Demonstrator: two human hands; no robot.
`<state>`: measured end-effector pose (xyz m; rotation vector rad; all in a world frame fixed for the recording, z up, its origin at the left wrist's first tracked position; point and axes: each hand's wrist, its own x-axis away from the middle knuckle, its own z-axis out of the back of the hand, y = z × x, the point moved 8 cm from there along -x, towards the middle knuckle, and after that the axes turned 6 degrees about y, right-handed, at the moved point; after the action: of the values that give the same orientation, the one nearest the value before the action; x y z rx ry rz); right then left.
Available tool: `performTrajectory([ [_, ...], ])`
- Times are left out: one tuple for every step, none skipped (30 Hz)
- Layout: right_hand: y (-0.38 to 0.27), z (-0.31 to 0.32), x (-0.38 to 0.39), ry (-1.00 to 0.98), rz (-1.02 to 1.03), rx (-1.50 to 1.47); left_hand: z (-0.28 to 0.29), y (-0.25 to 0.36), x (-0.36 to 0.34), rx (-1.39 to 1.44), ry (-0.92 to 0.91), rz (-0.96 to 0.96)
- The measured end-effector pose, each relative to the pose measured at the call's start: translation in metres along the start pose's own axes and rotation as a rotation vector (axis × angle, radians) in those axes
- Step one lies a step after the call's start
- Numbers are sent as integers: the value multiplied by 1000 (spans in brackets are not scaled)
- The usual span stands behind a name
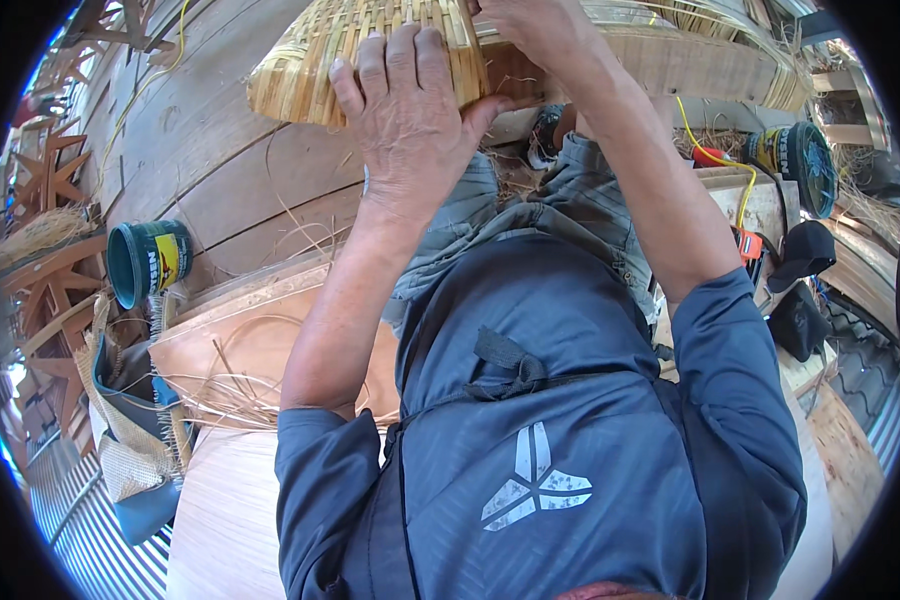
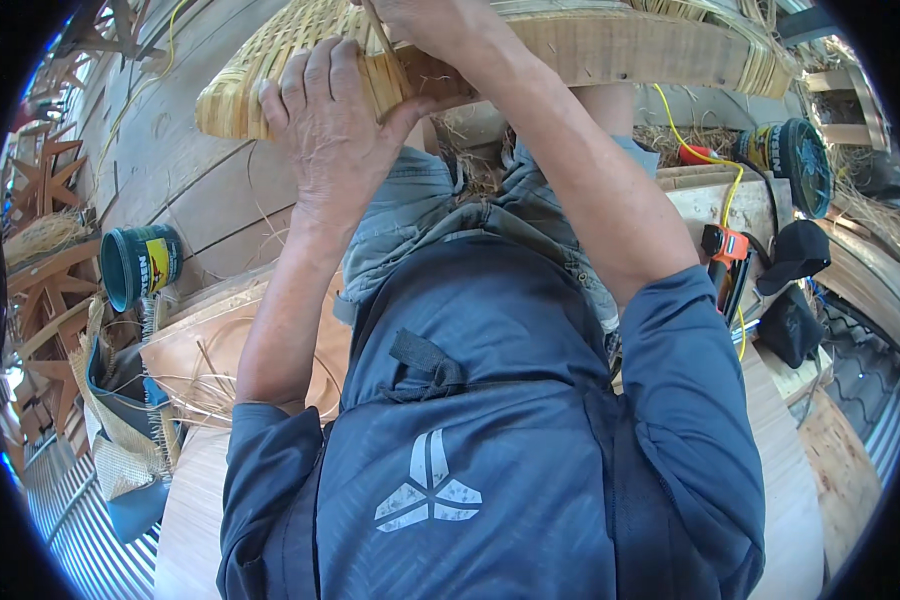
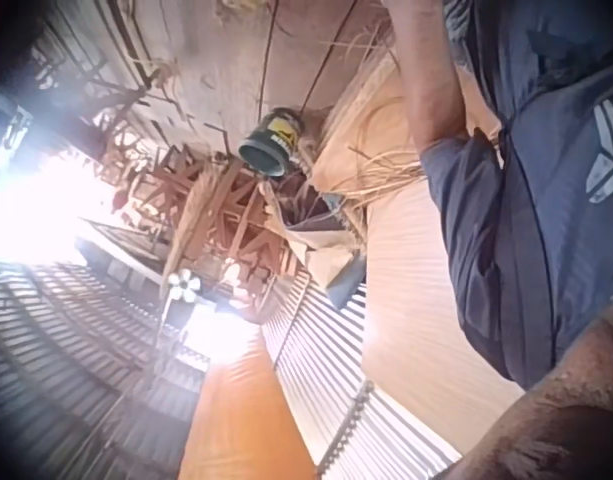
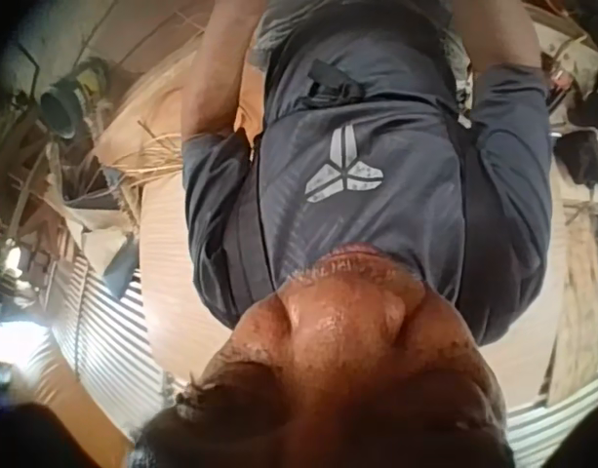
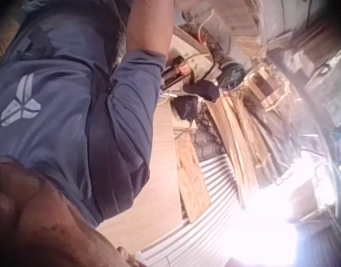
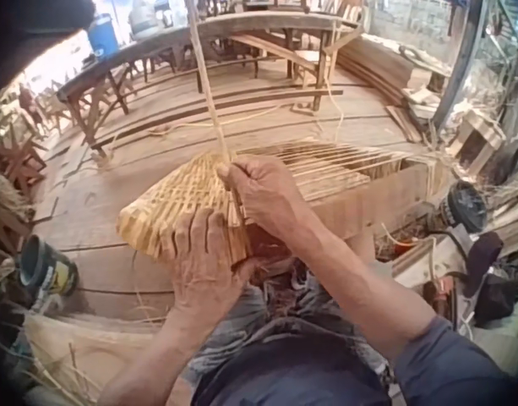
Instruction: Constructing or repairing a large bamboo or wicker structure by weaving strips and securing them with glue, staples, and a hammer.
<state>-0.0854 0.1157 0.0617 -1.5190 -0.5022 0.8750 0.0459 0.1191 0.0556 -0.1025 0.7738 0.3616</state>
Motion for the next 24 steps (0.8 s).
performTrajectory([
  [3, 1, -1, 5, -6, -2, -1, 1, 1, -6, 5, -3],
  [6, 3, -1, 18, -35, -23, -2, 1, 1, -2, -1, -6],
  [9, 4, -1, 31, -63, -45, -2, 1, 1, -8, 3, -10],
  [10, 4, -1, 35, -67, -48, -1, 1, 1, -14, 8, -14],
  [12, 5, -2, 51, -75, -74, -1, 1, 1, -13, 3, -16],
  [14, 6, -2, 70, -84, -100, -1, 1, 0, -9, 8, -12],
  [18, 6, -4, 73, -87, -101, 1, 1, 0, -6, 13, -6],
  [22, 5, -7, 67, -66, -93, 3, 0, 0, -7, 9, -7],
  [21, 4, -9, 62, -42, -83, 3, 0, -1, -29, -14, -24],
  [21, 4, -9, 61, -43, -82, 5, -1, -2, -52, -36, -39],
  [19, 7, -11, 85, -2, 78, 12, -5, -3, -53, -36, -37],
  [15, 13, -11, 117, 38, 245, 19, -11, -7, 81, -34, -3],
  [14, 12, -12, 115, 36, 244, 29, -23, -13, 207, -35, 36],
  [18, 10, -13, 97, -14, 240, 47, -31, -22, 202, 42, -35],
  [22, 12, -14, 86, -62, 245, 54, -45, -31, 147, 69, -19],
  [20, 13, -15, 86, -58, 248, 62, -59, -35, 85, 96, -3],
  [22, 18, -14, 96, -100, 231, 56, -81, -37, 160, 29, 105],
  [29, 7, -16, 78, -140, 195, 49, -112, -31, 207, -41, 228],
  [29, 4, -19, 67, -132, 195, 48, -130, -32, 199, -33, 235],
  [29, 5, -19, 74, -104, 169, 29, -158, -26, 290, -191, 437],
  [28, 7, -17, 85, -78, 145, 8, -177, -16, 386, -353, 636],
  [27, 4, -18, 79, -70, 143, -2, -191, -12, 381, -345, 637],
  [28, 3, -18, 72, -104, 104, -20, -194, -5, 776, -295, 665],
  [29, 5, -17, 75, -142, 67, -24, -179, -11, 1178, -244, 670],
])
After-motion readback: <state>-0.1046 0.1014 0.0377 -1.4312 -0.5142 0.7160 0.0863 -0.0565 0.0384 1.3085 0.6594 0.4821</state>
